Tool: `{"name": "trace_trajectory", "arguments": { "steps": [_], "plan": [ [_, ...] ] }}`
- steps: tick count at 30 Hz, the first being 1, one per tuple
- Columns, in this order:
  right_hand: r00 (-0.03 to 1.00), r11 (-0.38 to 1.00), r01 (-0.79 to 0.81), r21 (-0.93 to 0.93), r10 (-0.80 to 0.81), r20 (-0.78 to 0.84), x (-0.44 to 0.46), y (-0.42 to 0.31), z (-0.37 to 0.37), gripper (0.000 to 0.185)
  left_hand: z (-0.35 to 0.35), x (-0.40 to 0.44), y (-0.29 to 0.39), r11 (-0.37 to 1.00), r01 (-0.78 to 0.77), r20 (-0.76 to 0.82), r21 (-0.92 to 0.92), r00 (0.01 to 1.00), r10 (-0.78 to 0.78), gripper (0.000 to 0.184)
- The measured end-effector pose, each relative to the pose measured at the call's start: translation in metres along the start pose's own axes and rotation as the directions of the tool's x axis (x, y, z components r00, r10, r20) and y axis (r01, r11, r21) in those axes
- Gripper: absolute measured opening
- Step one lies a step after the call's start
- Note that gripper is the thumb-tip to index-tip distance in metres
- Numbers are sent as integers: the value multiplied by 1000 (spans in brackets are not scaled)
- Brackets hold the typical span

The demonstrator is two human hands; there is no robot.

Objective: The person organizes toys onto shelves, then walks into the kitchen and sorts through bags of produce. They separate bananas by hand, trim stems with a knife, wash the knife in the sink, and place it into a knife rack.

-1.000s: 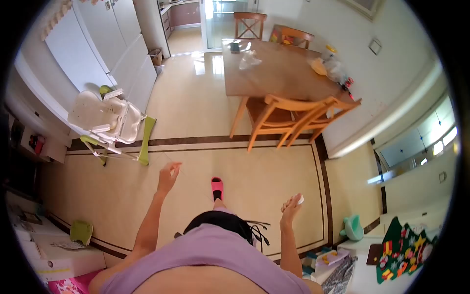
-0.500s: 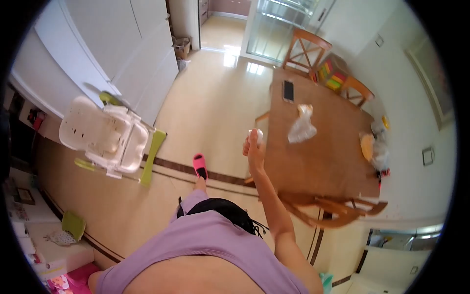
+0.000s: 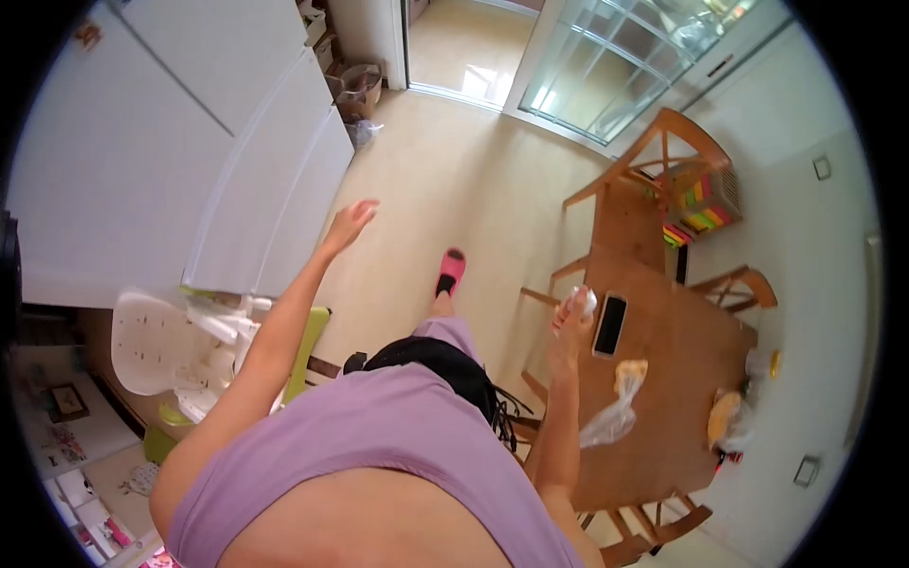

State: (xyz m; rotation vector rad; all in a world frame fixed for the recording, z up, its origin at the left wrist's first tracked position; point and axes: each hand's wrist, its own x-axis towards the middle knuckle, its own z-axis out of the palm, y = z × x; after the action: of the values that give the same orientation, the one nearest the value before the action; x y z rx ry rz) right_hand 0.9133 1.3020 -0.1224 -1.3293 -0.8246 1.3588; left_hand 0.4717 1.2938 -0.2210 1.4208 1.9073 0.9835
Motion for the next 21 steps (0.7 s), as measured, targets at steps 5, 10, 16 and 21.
{"name": "trace_trajectory", "arguments": {
  "steps": [5,10,16,21],
  "plan": [
    [998,998,-63,-17,62,-29,167,6,39,43,11,161,-10,999,-34,94,-40,995,37,28],
    [988,996,-78,-45,84,128,326,-70,185,44,11,111,-152,916,307,301,260,875,-379,36],
    [879,997,-68,-47,83,470,508,-109,385,44,-18,70,-202,313,945,363,98,259,-895,25],
    [848,997,-60,44,28,529,663,-97,534,38,-45,265,-238,217,972,213,-88,231,-949,29]
  ]
}}
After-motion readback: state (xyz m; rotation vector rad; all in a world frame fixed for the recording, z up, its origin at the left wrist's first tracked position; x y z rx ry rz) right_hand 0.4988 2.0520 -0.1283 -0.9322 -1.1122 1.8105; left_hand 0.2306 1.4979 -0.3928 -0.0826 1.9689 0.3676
